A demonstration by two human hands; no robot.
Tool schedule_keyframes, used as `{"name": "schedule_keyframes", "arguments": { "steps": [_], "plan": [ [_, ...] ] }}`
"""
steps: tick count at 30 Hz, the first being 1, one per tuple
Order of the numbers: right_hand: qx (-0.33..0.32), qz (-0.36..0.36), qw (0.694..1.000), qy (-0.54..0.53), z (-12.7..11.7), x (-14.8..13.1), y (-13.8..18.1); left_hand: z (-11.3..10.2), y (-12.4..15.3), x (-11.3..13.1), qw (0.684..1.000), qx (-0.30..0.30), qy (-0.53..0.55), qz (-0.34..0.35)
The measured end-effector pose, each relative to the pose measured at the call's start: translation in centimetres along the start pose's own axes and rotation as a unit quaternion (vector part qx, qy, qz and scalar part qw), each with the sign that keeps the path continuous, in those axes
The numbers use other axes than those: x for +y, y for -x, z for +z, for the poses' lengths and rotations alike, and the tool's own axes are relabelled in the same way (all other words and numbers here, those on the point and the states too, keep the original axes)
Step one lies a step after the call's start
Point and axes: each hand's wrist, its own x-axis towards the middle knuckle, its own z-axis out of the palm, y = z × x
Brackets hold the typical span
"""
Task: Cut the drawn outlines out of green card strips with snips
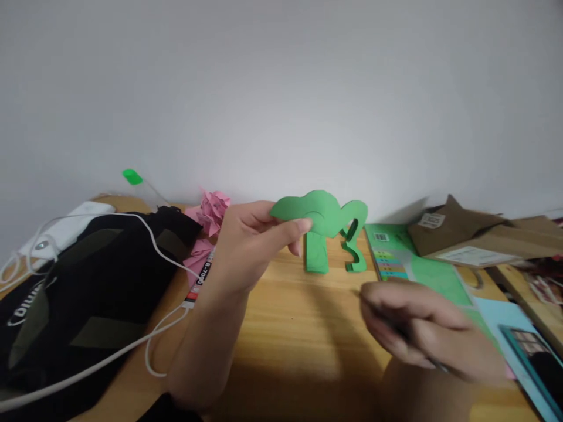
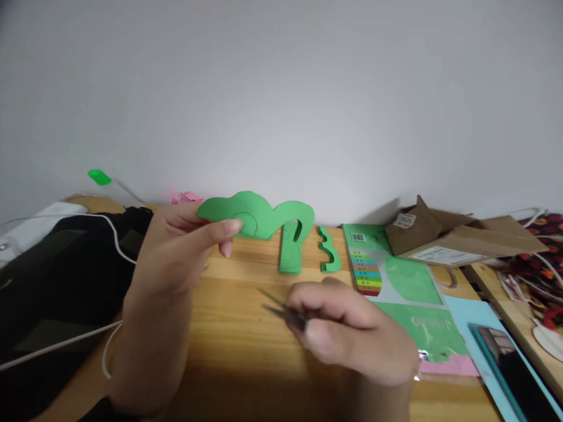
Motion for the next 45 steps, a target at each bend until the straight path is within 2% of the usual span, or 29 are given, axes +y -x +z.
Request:
{"name": "schedule_keyframes", "arguments": {
  "steps": [2, 4, 5, 6, 8, 11, 13, 16, 18, 23, 26, 31, 37, 39, 42, 43, 45],
  "plan": [
    [0.105, -0.087, 0.99, -0.034, -0.1, -1.0, 0.4, -0.1, 0.0, 0.0, 0.999, -0.025, -0.026, -0.012],
    [0.262, -0.153, 0.953, 0.009, -0.3, -2.6, 0.3, 0.0, 0.1, 0.1, 0.996, -0.064, -0.047, -0.028],
    [0.31, -0.142, 0.937, 0.071, -0.5, -3.5, 0.1, 0.0, 0.1, 0.1, 0.994, -0.086, -0.055, -0.036],
    [0.327, -0.096, 0.929, 0.144, -0.8, -4.5, -0.3, 0.1, 0.2, 0.1, 0.991, -0.111, -0.063, -0.042],
    [0.26, -0.002, 0.93, 0.261, -1.3, -6.5, -1.1, 0.3, 0.3, 0.2, 0.984, -0.154, -0.077, -0.047],
    [0.158, 0.107, 0.907, 0.376, -1.9, -8.3, -2.1, 0.6, 0.3, 0.1, 0.977, -0.188, -0.089, -0.054],
    [0.123, 0.132, 0.899, 0.399, -2.0, -8.5, -2.4, 0.8, 0.3, 0.0, 0.974, -0.199, -0.09, -0.061],
    [0.116, 0.109, 0.899, 0.409, -2.0, -8.1, -2.4, 1.1, 0.4, -0.4, 0.97, -0.215, -0.082, -0.073],
    [0.13, 0.094, 0.897, 0.412, -1.9, -7.9, -2.4, 1.3, 0.4, -0.7, 0.972, -0.209, -0.072, -0.085],
    [0.195, 0.084, 0.882, 0.421, -1.5, -8.2, -2.5, 2.4, 0.4, -1.4, 0.987, -0.127, -0.037, -0.087],
    [0.219, 0.065, 0.882, 0.412, -1.5, -8.1, -2.5, 2.9, 0.6, -1.6, 0.991, -0.104, -0.025, -0.084],
    [0.218, 0.031, 0.894, 0.39, -1.8, -7.9, -2.5, 3.2, 0.9, -1.3, 0.992, -0.094, -0.027, -0.083],
    [0.213, 0.028, 0.902, 0.375, -2.1, -8.1, -2.8, 3.5, 1.2, -1.2, 0.995, -0.078, -0.029, -0.049],
    [0.269, 0.003, 0.885, 0.38, -1.6, -7.8, -2.6, 3.5, 1.3, -1.4, 0.997, -0.062, -0.037, -0.03],
    [0.405, -0.082, 0.849, 0.328, 0.2, -6.5, -1.7, 3.4, 1.3, -1.6, 0.999, -0.011, -0.046, 0.014],
    [0.421, -0.1, 0.853, 0.292, 1.0, -5.8, -1.2, 3.4, 1.3, -1.7, 0.999, 0.009, -0.043, 0.029],
    [0.416, -0.102, 0.887, 0.174, 2.4, -4.0, -0.3, 3.3, 1.2, -1.8, 0.998, 0.04, -0.029, 0.049]
  ]
}}
